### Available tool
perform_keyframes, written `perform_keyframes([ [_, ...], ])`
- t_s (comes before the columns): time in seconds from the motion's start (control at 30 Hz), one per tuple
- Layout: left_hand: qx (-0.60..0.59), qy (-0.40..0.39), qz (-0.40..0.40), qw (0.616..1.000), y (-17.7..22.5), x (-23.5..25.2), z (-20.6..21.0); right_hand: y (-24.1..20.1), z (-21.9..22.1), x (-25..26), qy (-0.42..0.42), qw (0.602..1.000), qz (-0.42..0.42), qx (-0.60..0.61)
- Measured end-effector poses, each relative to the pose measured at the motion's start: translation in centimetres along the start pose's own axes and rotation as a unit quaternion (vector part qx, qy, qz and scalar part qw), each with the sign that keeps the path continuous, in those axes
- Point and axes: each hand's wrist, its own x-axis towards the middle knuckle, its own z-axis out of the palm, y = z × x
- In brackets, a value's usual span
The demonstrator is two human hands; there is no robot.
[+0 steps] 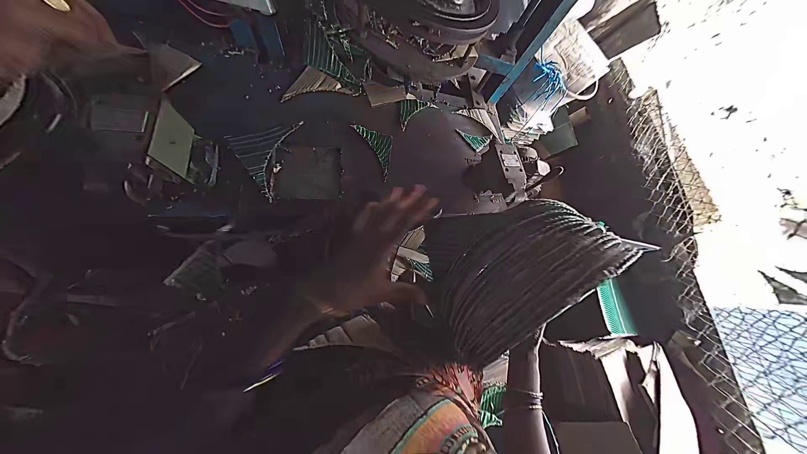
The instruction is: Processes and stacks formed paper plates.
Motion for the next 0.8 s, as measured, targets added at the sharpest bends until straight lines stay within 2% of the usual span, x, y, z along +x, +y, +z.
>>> perform_keyframes([
  [0.03, -0.064, -0.025, 0.021, 0.997, 1.0, 2.6, 1.3, 1.8, -1.0, 0.6, -0.054, 0.994, -0.086, -0.038],
  [0.07, -0.119, -0.052, 0.03, 0.991, 1.5, 4.5, 2.7, 4.3, -2.7, 2.1, -0.108, 0.967, -0.221, -0.068],
  [0.1, -0.166, -0.081, 0.032, 0.982, 1.5, 5.5, 4.0, 7.3, -4.8, 5.6, -0.192, 0.879, -0.431, -0.068],
  [0.13, -0.184, -0.079, 0.039, 0.979, 1.3, 5.6, 5.0, 4.0, -3.6, 1.9, -0.118, 0.962, -0.235, -0.075],
  [0.17, -0.16, -0.065, 0.035, 0.984, 0.8, 4.7, 5.5, 1.7, -2.2, -0.1, -0.041, 0.991, -0.112, -0.067],
  [0.2, -0.115, -0.059, 0.021, 0.991, -0.1, 2.8, 5.8, 0.8, -1.5, -1.0, 0.014, 0.996, -0.064, -0.066],
  [0.27, -0.01, -0.124, -0.064, 0.99, -3.6, -2.6, 4.5, 1.4, -1.9, -2.0, 0.042, 0.994, -0.05, -0.085],
  [0.33, 0.08, -0.209, -0.213, 0.951, -7.0, -7.7, 0.8, 2.4, -3.2, -3.0, 0.023, 0.986, -0.043, -0.16],
  [0.37, 0.116, -0.211, -0.27, 0.932, -8.3, -9.9, -1.1, 2.9, -3.9, -3.8, 0.018, 0.976, -0.023, -0.214],
  [0.4, 0.142, -0.188, -0.295, 0.926, -9.1, -11.7, -2.7, 3.2, -4.7, -4.5, -0.005, 0.964, 0.0, -0.266],
  [0.47, 0.148, -0.093, -0.238, 0.955, -9.1, -12.5, -4.4, 3.5, -5.4, -5.4, -0.035, 0.929, 0.002, -0.368],
  [0.5, 0.133, -0.044, -0.192, 0.971, -7.9, -10.9, -3.9, 3.4, -5.3, -5.4, -0.045, 0.914, -0.012, -0.402],
  [0.53, 0.072, -0.008, -0.156, 0.985, -6.0, -8.4, -2.7, 3.4, -4.9, -5.3, -0.043, 0.918, -0.035, -0.393],
  [0.57, -0.012, 0.005, -0.123, 0.992, -4.0, -5.6, -0.9, 3.6, -4.3, -4.8, -0.043, 0.941, -0.061, -0.329],
  [0.63, -0.159, -0.015, -0.067, 0.985, -0.5, -0.4, 3.8, 4.9, -4.0, -2.7, -0.076, 0.968, -0.139, -0.195],
  [0.67, -0.206, -0.039, -0.056, 0.976, 0.9, 1.7, 6.3, 5.9, -4.3, -1.1, -0.086, 0.968, -0.175, -0.16],
  [0.7, -0.219, -0.063, -0.062, 0.972, 2.2, 3.1, 8.2, 6.7, -4.3, 0.6, -0.061, 0.971, -0.19, -0.131],
  [0.73, -0.192, -0.087, -0.078, 0.974, 3.5, 3.8, 9.4, 6.7, -3.7, 1.6, -0.017, 0.974, -0.186, -0.129],
  [0.77, -0.16, -0.111, -0.088, 0.977, 4.1, 3.8, 9.7, 4.6, -2.3, 1.3, 0.026, 0.986, -0.11, -0.121],
  [0.8, -0.136, -0.128, -0.098, 0.977, 3.9, 3.2, 9.3, 3.4, -1.9, 1.6, 0.037, 0.989, -0.068, -0.123],
])
